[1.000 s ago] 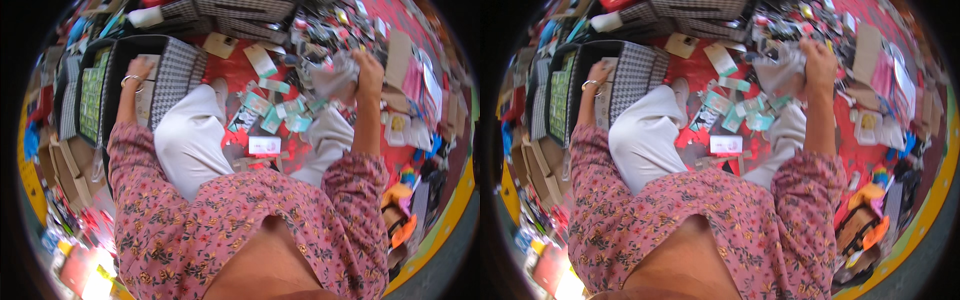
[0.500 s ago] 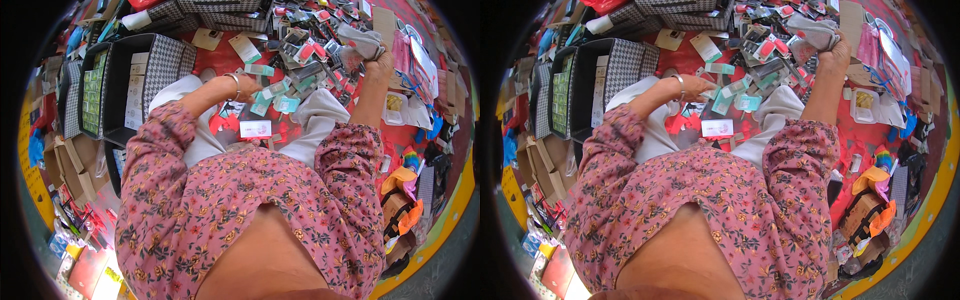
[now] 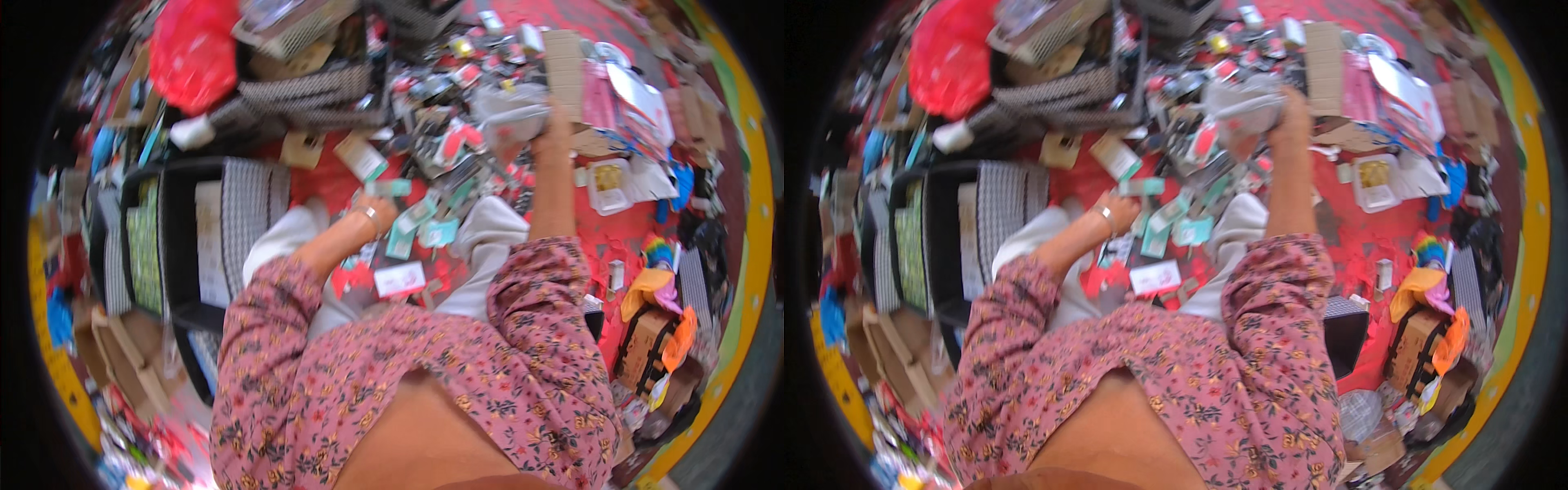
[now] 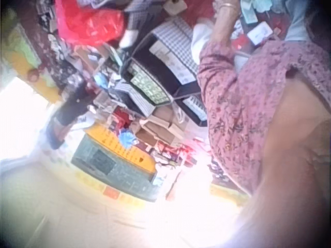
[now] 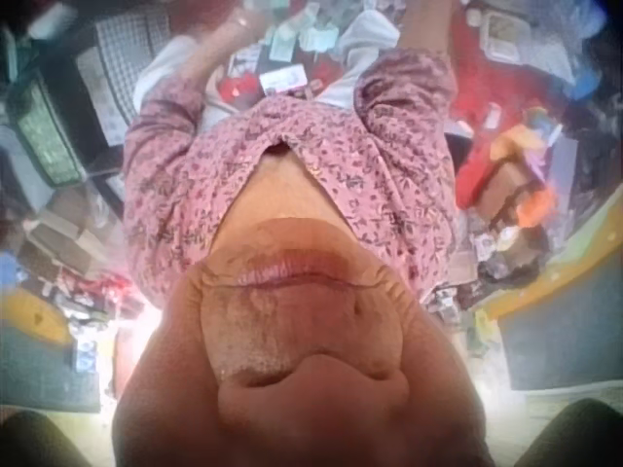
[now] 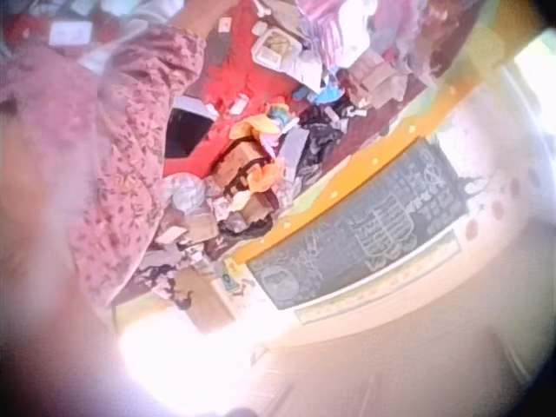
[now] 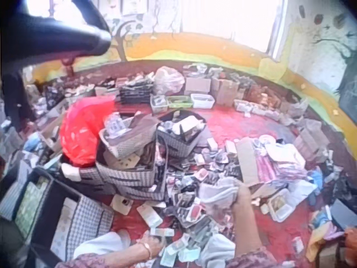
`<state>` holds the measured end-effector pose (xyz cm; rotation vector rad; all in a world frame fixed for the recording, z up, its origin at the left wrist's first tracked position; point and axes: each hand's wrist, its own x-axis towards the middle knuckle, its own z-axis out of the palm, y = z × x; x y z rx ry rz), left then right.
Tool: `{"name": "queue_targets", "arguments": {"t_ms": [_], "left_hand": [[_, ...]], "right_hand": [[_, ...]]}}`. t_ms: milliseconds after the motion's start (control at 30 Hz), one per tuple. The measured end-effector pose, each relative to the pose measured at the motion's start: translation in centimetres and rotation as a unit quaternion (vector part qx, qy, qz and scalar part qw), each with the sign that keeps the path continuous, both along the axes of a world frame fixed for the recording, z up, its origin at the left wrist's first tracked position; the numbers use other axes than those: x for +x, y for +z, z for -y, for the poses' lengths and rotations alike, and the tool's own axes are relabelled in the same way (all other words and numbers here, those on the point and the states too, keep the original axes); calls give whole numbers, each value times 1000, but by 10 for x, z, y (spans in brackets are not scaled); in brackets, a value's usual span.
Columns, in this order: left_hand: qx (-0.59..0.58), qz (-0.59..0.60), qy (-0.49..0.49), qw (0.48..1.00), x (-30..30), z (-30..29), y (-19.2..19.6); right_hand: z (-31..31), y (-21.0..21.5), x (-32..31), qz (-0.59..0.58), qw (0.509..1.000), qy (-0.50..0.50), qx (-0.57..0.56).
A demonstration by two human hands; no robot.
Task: The person sits on the floor and sorts through piles of small boxes and packages, wiping some of the boxes with a cloth by hand before placing them into larger storage bins.
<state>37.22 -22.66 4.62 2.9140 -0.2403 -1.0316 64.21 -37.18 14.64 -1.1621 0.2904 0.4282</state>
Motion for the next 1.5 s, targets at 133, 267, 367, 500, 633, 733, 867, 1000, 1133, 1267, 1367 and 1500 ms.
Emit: {"name": "queue_targets", "arguments": {"t_ms": [133, 267, 367, 500, 633, 733, 867, 1000, 1133, 1267, 1367, 1500], "left_hand": [[-41, 9, 42, 998, -4, 0, 14], [-36, -6, 30, 999, 6, 3, 24], [-27, -3, 25, 999, 10, 5, 23], [-50, 49, 28, 997, -4, -1, -4], [-45, 67, 122, 989, 17, 2, 42], [-350, 171, 326, 861, 39, -7, 46], [-508, 232, 388, 733, 54, -10, 55], [-532, 217, 397, 716, 48, -12, 38], [-540, 324, 449, 634, 43, -44, 17], [-315, 485, 520, 628, 34, -81, 59], [-263, 486, 519, 652, 30, -95, 72], [-252, 475, 518, 665, 20, -100, 65]], "right_hand": [[-23, -5, -26, 221, 874, 337, -271], [-37, 15, -66, 338, 692, 497, -401], [-37, 17, -79, 404, 535, 574, -470], [-36, -31, -76, 415, 447, 595, -523], [-27, -49, -36, 408, 564, 437, -569], [-42, -35, -55, 382, 671, 410, -486], [-67, -35, -111, 343, 798, 367, -333], [-76, -50, -131, 15, 919, 370, -132], [-82, -49, -133, 17, 888, 452, -88], [-62, -30, -155, -18, 871, 475, -123], [-42, -78, -186, 303, 513, 704, -387], [-21, -83, -220, 410, 125, 859, -280]]}}
